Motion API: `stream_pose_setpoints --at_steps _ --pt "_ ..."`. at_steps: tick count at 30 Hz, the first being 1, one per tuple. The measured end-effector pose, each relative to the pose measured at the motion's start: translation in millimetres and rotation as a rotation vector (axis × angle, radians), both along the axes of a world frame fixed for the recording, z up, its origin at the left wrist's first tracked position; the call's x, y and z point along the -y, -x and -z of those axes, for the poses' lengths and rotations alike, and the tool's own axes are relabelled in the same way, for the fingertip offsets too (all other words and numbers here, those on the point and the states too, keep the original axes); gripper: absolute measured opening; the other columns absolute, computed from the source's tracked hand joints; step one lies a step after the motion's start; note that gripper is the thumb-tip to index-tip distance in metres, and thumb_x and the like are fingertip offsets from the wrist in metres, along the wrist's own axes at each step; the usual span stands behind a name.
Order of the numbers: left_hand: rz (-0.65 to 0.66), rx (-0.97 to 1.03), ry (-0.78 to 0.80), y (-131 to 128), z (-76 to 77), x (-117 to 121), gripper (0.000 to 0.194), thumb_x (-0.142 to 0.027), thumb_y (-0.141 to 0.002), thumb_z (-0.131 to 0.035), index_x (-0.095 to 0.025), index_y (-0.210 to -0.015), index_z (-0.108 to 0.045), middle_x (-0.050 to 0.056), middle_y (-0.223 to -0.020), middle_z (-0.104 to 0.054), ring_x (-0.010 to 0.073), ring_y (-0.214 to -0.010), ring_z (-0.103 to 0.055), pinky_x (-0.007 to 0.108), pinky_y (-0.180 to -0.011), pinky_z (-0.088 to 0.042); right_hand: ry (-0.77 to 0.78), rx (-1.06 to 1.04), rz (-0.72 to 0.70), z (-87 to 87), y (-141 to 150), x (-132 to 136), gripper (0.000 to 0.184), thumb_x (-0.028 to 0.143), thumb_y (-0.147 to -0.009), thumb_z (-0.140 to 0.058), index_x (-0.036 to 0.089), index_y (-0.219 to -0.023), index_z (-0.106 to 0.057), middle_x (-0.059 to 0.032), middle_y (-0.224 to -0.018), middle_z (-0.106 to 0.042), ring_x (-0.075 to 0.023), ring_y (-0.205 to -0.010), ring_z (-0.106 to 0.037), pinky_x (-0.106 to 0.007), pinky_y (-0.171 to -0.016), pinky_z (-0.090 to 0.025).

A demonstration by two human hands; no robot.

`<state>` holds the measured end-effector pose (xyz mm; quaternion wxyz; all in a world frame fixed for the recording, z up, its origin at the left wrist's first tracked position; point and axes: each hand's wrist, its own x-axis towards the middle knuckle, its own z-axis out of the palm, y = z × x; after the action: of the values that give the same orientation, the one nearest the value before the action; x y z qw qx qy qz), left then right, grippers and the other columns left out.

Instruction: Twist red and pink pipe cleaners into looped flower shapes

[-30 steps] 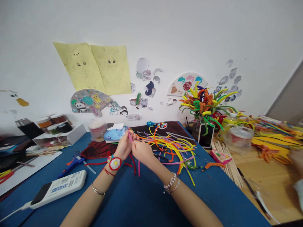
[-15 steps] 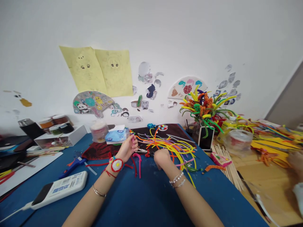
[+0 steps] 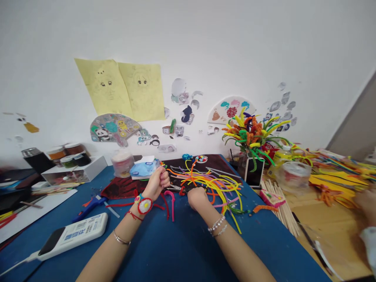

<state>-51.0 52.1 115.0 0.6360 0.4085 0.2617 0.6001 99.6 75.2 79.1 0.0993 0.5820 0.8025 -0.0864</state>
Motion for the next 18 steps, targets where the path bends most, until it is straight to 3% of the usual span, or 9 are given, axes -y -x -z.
stream_pose_setpoints --at_steps 3,5,8,12,15,18 --pt "0.096 0.004 -0.036 3 -3.2 1 0.022 -0.025 -0.077 -0.049 -0.016 -0.062 -0.034 -0.005 -0.055 -0.035 0.0050 -0.046 -0.040 0.019 -0.048 -0.036 0.012 0.106 0.080 -0.7 10 5 0.020 0.002 -0.053 -0.065 0.007 -0.072 -0.068 -0.0193 -0.078 -0.068 -0.0338 -0.079 -0.063 -0.047 -0.066 -0.050" --pt "0.195 -0.030 -0.018 5 -4.4 2 0.017 -0.022 -0.075 -0.051 -0.015 -0.066 -0.039 -0.002 -0.061 -0.041 0.0059 -0.052 -0.044 0.019 -0.051 -0.038 0.024 0.159 0.135 -1.3 17 8 0.018 0.003 -0.060 -0.059 0.003 -0.076 -0.068 -0.0220 -0.076 -0.067 -0.0360 -0.078 -0.063 -0.051 -0.060 -0.050" --pt "0.263 -0.080 0.050 7 -4.2 3 0.013 -0.020 -0.075 -0.051 -0.014 -0.069 -0.041 -0.004 -0.060 -0.036 0.0022 -0.044 -0.034 0.015 -0.041 -0.027 0.054 0.228 0.216 -0.1 23 9 0.017 0.007 -0.063 -0.059 0.000 -0.077 -0.068 -0.0244 -0.071 -0.066 -0.0386 -0.072 -0.063 -0.054 -0.052 -0.048" --pt "0.232 -0.159 0.139 5 -3.5 4 0.019 -0.022 -0.077 -0.049 -0.017 -0.065 -0.035 -0.008 -0.053 -0.022 0.0008 -0.036 -0.016 0.015 -0.034 -0.010 0.075 0.262 0.248 4.7 19 2 0.018 0.006 -0.064 -0.057 0.000 -0.076 -0.068 -0.0225 -0.067 -0.066 -0.0378 -0.067 -0.063 -0.055 -0.050 -0.048" --pt "0.227 -0.180 0.149 3 -3.9 5 0.021 -0.023 -0.077 -0.048 -0.018 -0.065 -0.032 -0.009 -0.053 -0.018 0.0013 -0.035 -0.011 0.015 -0.032 -0.006 0.070 0.245 0.236 7.0 10 -6 0.019 0.002 -0.062 -0.055 0.002 -0.076 -0.068 -0.0199 -0.067 -0.066 -0.0362 -0.067 -0.064 -0.053 -0.053 -0.048" --pt "0.303 -0.207 0.140 4 -4.1 7 0.019 -0.025 -0.076 -0.049 -0.018 -0.066 -0.034 -0.009 -0.052 -0.016 0.0017 -0.035 -0.009 0.015 -0.032 -0.006 0.052 0.217 0.221 7.3 0 -11 0.019 0.002 -0.061 -0.057 0.002 -0.076 -0.068 -0.0205 -0.073 -0.067 -0.0365 -0.070 -0.063 -0.052 -0.055 -0.049"
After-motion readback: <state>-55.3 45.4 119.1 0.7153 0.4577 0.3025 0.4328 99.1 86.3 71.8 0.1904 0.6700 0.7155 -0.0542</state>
